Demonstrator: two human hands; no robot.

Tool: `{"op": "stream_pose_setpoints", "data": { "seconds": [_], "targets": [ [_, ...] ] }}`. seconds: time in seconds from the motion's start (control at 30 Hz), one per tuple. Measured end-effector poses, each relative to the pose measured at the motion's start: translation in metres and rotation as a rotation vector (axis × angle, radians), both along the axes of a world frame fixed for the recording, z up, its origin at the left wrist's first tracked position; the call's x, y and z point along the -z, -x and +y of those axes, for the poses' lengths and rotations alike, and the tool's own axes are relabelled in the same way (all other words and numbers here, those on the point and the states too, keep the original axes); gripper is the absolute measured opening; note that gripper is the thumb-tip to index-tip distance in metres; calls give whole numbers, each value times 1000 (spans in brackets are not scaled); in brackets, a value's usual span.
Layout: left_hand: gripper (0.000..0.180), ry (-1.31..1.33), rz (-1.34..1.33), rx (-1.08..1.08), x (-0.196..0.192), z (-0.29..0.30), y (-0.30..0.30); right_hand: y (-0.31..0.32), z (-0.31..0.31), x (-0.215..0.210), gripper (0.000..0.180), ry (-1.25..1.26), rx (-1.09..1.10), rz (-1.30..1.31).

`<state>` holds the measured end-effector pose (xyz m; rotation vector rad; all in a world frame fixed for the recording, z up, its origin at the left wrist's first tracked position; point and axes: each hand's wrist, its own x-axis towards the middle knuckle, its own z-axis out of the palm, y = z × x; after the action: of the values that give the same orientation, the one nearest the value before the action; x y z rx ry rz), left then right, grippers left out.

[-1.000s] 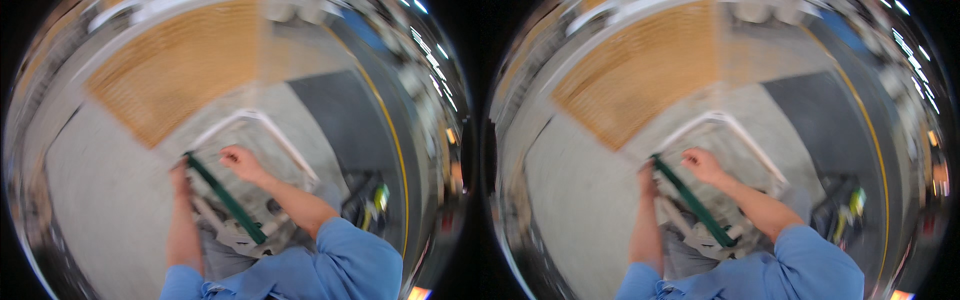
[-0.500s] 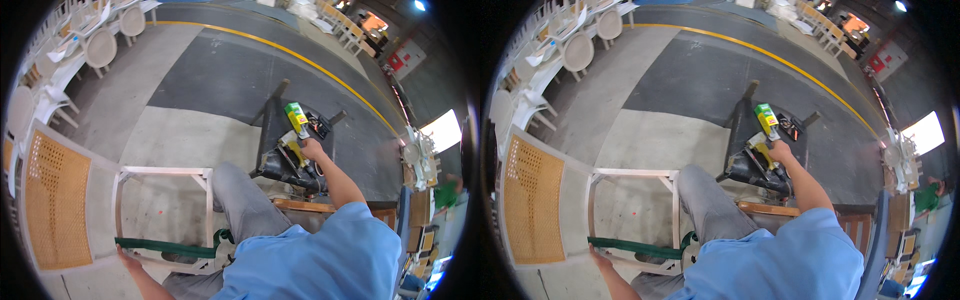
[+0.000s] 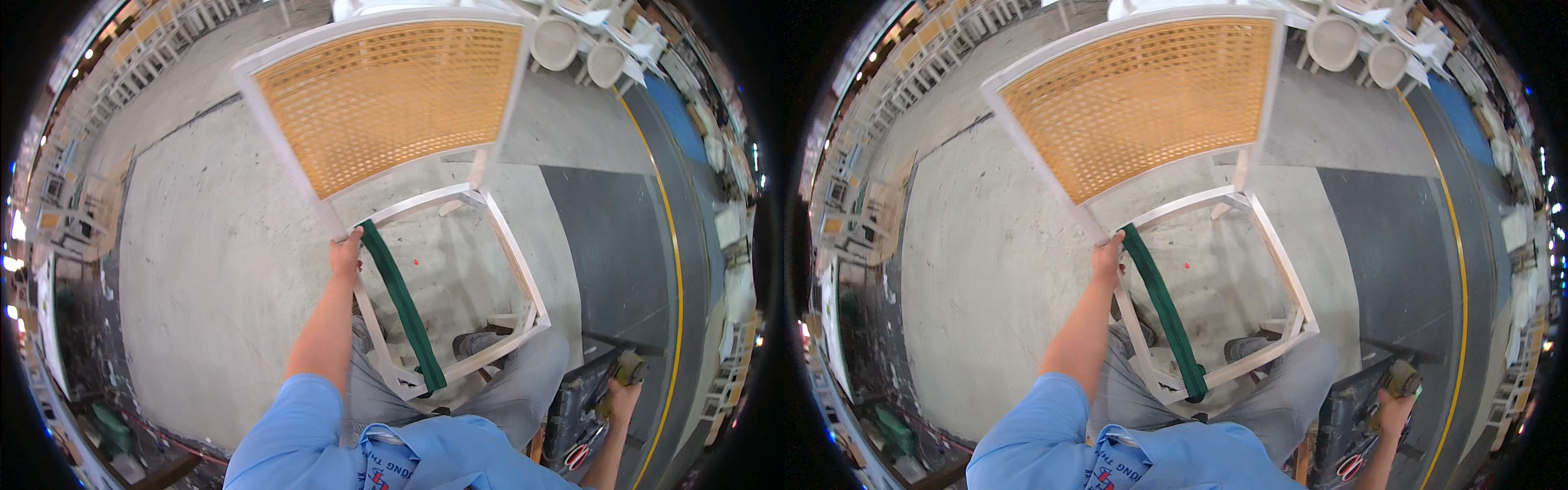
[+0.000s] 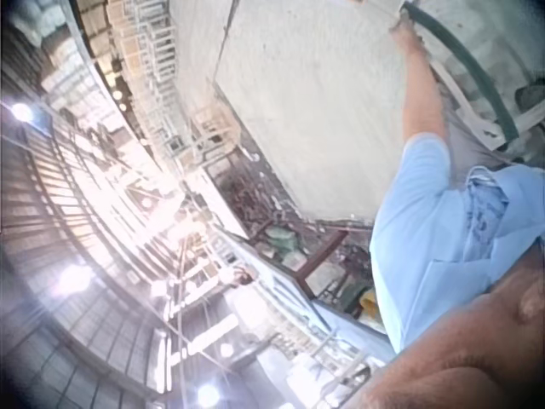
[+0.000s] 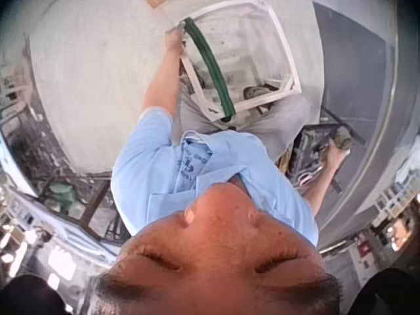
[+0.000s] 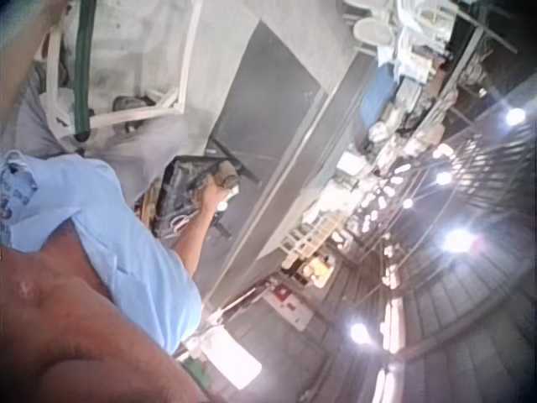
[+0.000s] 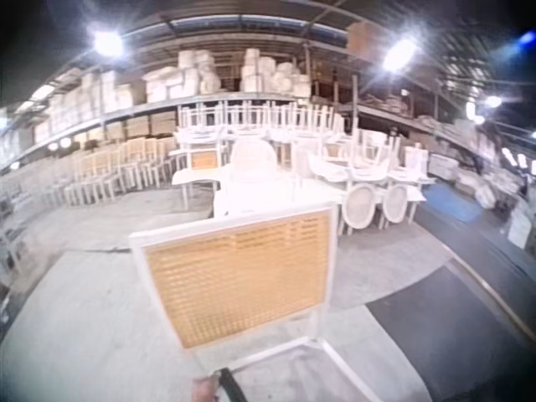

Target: The person attaches green straps to a white chair frame. They position each strap, secure it with a nail gun, and trim the excess with scissors. The process is repeated for multiple straps across the seat.

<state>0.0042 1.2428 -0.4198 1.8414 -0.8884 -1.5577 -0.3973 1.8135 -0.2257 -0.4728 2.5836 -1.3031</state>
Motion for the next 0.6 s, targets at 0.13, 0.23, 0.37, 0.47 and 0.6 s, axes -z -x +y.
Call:
{"op": "stream_pose_setpoints", "data": {
  "seconds": [0.13,0.23,0.37,0.47,0.6],
  "targets": [
    [85,-12,-95,17,7,0,-6,-22,-144,-56,51,12,-158,-385],
    [65,54,-120,-32,19,-3,-6,-76,-273,-40,36,22,-471,-499],
    [87,-1,-159,20,26,-6,-7,-163,-414,10,27,-62,-827,-617],
    [91,90,-196,7,22,-4,-9,-216,-480,47,25,-52,-806,-714],
    [86,17,-192,5,11,-3,-11,-248,-529,83,29,-142,-842,-686]
  ]
}}
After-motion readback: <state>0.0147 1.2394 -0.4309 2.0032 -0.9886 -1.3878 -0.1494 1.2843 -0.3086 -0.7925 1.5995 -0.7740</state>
